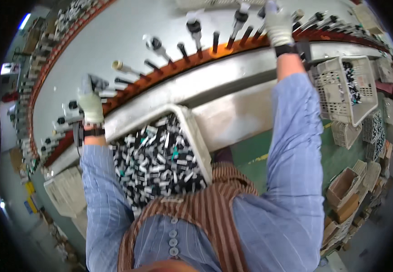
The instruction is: Place plastic pump components from a bin onto the pegs of a rotating assembly conveyor.
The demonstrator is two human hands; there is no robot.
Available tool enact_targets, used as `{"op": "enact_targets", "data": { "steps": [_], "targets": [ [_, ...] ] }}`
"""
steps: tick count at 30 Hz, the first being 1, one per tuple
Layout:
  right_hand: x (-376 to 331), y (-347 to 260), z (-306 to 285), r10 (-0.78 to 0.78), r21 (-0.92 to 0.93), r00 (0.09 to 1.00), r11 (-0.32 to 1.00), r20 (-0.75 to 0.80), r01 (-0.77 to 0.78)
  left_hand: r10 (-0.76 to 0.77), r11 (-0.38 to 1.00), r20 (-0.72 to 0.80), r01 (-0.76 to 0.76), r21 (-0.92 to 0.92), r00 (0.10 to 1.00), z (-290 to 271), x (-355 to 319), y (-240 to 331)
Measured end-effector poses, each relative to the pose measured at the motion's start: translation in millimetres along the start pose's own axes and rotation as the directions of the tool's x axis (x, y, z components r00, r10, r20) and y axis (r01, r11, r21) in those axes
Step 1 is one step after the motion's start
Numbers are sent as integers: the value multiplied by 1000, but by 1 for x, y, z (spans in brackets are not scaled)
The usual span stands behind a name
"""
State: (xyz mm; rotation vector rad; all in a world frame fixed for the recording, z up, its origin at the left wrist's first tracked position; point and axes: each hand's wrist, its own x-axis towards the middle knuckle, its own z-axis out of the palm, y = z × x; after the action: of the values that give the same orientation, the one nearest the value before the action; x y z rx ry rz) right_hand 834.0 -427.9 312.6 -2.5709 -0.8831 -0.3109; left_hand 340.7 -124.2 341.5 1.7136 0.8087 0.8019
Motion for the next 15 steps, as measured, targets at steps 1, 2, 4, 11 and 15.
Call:
{"op": "enact_targets", "data": {
  "steps": [1, 2, 4, 11, 15],
  "targets": [
    [11, 28, 12, -146, -494, 983, 850, 108, 181, 115, 987, 76, -123, 107, 990, -2, 7, -6],
    [3, -21, 14, -31, 142, 997, 989, -67, 41, 204, 935, 99, -224, 274, 974, -27, 9, -18],
    [-10, -64, -5, 131, 670, 989, 740, -71, -50, 197, 934, 80, -212, 287, 977, -32, 11, -15],
    [-75, -92, -22, 151, 246, 979, 963, -140, -113, 202, 977, -382, -159, 141, 902, -38, -4, -23],
    [-244, -180, -40, -211, 811, 911, 554, 354, -187, 301, 820, -228, -129, 558, 926, -45, -107, 3]
  ]
}}
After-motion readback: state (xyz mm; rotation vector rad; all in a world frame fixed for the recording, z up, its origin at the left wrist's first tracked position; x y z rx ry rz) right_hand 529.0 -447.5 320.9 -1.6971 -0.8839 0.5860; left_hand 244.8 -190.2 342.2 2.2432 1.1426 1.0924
